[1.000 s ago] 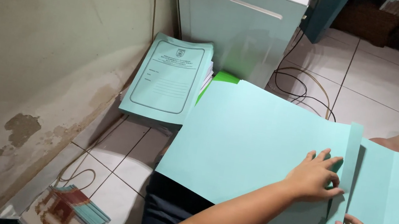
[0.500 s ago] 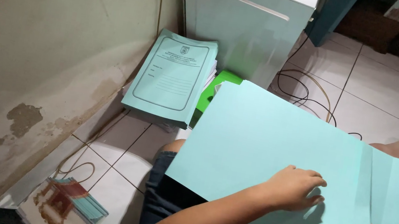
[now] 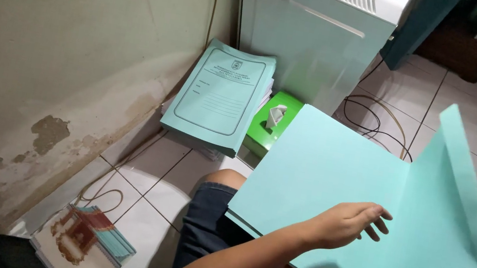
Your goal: The person sits on the floor and repeatedly folds light blue paper sheets in half. They smooth the creases with their hands and place the folded sheets onto a stack beside them.
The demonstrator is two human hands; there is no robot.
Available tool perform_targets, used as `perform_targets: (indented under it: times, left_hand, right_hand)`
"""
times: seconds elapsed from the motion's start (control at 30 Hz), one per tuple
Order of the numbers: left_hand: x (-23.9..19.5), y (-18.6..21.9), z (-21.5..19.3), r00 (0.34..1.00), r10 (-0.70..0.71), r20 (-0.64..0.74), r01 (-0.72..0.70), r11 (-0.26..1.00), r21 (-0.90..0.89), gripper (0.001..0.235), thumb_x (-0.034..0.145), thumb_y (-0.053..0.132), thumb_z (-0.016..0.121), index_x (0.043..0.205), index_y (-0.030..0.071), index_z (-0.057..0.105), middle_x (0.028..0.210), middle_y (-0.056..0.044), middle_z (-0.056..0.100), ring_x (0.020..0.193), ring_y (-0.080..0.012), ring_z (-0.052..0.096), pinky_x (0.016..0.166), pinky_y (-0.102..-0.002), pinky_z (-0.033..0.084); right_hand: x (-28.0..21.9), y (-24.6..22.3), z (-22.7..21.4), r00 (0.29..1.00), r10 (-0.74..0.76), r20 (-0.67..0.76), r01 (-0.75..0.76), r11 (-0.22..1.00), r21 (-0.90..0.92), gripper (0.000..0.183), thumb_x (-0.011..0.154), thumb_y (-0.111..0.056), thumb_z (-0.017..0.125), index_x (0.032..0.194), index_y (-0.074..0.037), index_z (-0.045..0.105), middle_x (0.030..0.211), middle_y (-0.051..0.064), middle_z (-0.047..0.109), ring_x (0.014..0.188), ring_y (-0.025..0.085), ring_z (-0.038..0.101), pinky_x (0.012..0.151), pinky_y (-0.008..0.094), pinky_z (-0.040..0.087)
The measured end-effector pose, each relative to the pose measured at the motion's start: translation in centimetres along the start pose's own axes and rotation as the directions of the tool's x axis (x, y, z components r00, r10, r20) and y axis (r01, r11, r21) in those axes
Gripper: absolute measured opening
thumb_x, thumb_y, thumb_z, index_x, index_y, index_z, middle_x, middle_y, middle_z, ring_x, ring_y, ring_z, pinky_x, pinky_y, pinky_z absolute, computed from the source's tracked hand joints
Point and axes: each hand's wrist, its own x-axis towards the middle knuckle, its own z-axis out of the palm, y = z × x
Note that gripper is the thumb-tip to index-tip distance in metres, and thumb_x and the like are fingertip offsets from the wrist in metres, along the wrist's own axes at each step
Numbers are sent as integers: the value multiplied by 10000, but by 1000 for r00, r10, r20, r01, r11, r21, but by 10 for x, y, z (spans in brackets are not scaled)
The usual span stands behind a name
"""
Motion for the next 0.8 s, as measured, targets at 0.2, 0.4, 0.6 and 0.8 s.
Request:
perform_targets:
  times: [0.2, 0.4, 0.6, 0.8]
  left_hand:
    - [-16, 30, -16, 949, -85, -303, 102, 994, 41, 536, 969, 641, 380, 753, 183, 202, 761, 44, 220, 693, -125, 237, 661, -334, 269]
    - [1, -66, -80, 885, -136, -445, 279, 921, 273, 369, 999, 416, 476, 821, 127, 332, 826, 22, 357, 759, -180, 391, 696, -361, 336]
    - [1, -111, -95, 753, 24, -657, 314, 865, 391, 467, 1009, 324, 516, 1382, 43, 494, 942, -162, 663, 852, -379, 647, 646, -482, 489]
    - [-9, -97, -78, 741, 149, -655, 233, 858, 458, 503, 1031, 292, 455, 1465, 39, 443, 878, -202, 699, 765, -438, 661, 623, -526, 497]
  right_hand:
    - [-67, -131, 80, 861, 233, 453, -51, 924, -378, 561, 937, -486, 568, 1487, -405, 648, 636, 77, 424, 615, 206, 401, 653, 294, 399]
    - [-57, -64, 95, 964, 230, 132, -165, 910, -379, 532, 1003, -421, 518, 1489, -225, 613, 998, 55, 643, 826, 250, 598, 900, 354, 456]
    - [-48, 41, 130, 920, 387, 61, -254, 707, -660, 770, 909, -642, 455, 1589, -309, 308, 1621, 47, 357, 1518, 357, 282, 1126, 599, 437]
    - [-49, 17, 127, 943, 322, 80, -271, 887, -374, 754, 956, -409, 520, 1648, -226, 283, 1394, 124, 547, 1189, 336, 603, 1060, 485, 432]
